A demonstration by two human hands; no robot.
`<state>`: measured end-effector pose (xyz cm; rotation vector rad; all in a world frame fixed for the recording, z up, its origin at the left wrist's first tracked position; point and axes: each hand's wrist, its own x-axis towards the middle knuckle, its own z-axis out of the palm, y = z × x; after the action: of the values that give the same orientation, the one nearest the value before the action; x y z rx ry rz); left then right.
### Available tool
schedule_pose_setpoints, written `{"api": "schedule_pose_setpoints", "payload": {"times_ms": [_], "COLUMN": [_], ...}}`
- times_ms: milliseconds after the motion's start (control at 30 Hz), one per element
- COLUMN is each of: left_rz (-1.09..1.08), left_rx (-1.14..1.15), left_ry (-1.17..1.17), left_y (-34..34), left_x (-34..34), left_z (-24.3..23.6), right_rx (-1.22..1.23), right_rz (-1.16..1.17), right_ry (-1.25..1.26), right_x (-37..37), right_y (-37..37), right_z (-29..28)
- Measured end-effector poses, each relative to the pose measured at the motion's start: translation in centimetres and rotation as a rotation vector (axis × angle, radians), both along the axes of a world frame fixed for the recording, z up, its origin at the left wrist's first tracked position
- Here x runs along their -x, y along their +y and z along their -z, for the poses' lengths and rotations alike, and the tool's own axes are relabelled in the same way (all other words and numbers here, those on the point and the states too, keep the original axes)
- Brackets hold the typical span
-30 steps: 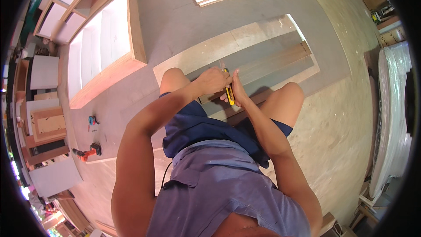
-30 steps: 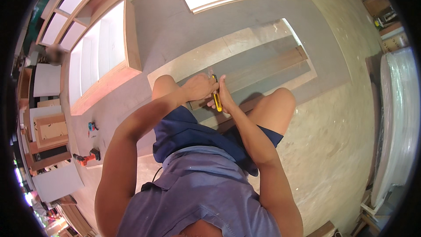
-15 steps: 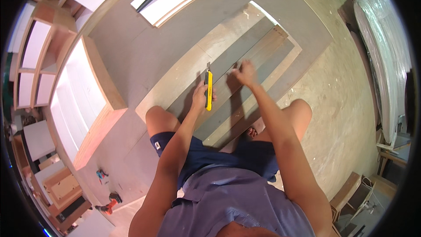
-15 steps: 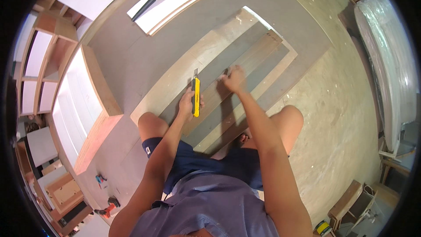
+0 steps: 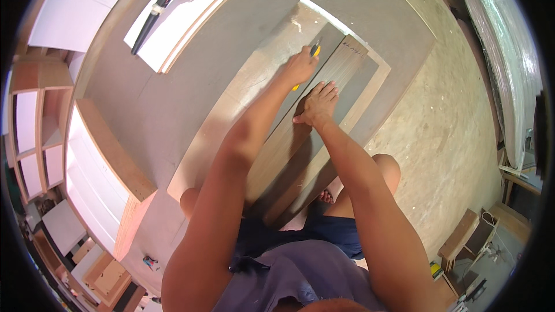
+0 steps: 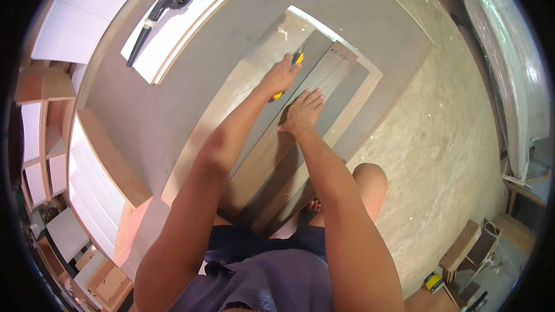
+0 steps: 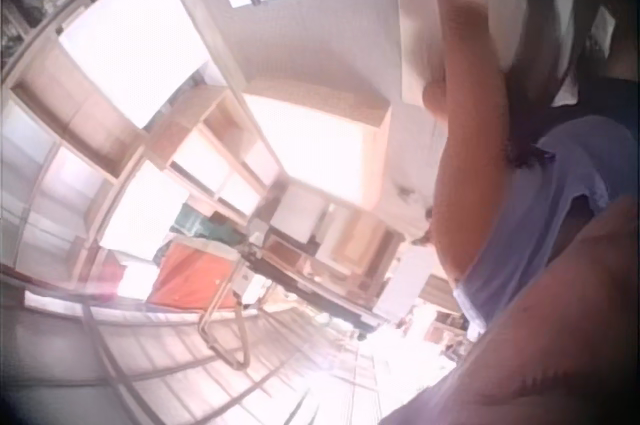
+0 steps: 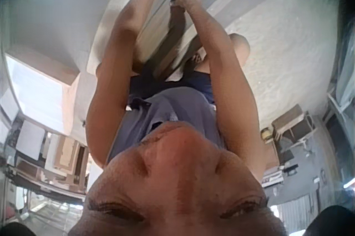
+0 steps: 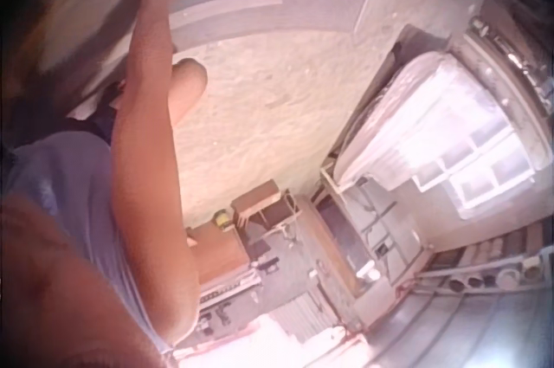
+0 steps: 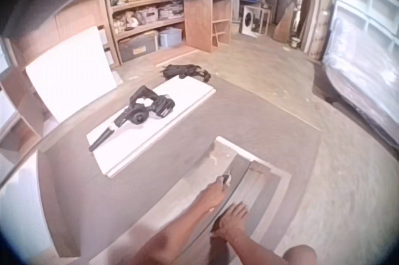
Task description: The person retrieves a wooden panel and a utility knife, then sits on the floor to score and cut the panel along a marked line. They repeatedly score the wood and snap off a section, then measure and mark another piece before continuing to cut.
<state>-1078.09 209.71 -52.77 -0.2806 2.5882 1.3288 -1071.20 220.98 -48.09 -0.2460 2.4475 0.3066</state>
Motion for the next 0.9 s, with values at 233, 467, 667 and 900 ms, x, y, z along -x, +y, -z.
{"api": "schedule_pose_setpoints", "payload": {"times_ms": [233,467,667,900], "left_rz": [0.243,0.278,0.502,0.468], "left_rx": [0.172,0.200,0.342,0.263], "left_ry": [-0.124,-0.142,-0.268,-0.279], "left_y": [5.6,6.5,6.5,5.7], "left_x": [11.5,13.8,15.4,13.1], "left_z": [0.5,-0.2,-3.6,-1.9], "right_rx": [0.044,0.042,0.051,0.143], "right_rz": [0.044,0.061,0.070,0.045], "right_ry": [-0.043,-0.109,-0.123,-0.030], "right_x": [0.9,1.7,2.1,0.9], "right_y": [0.4,0.0,0.6,0.7], "right_z": [0.6,0.4,-0.1,1.2]}}
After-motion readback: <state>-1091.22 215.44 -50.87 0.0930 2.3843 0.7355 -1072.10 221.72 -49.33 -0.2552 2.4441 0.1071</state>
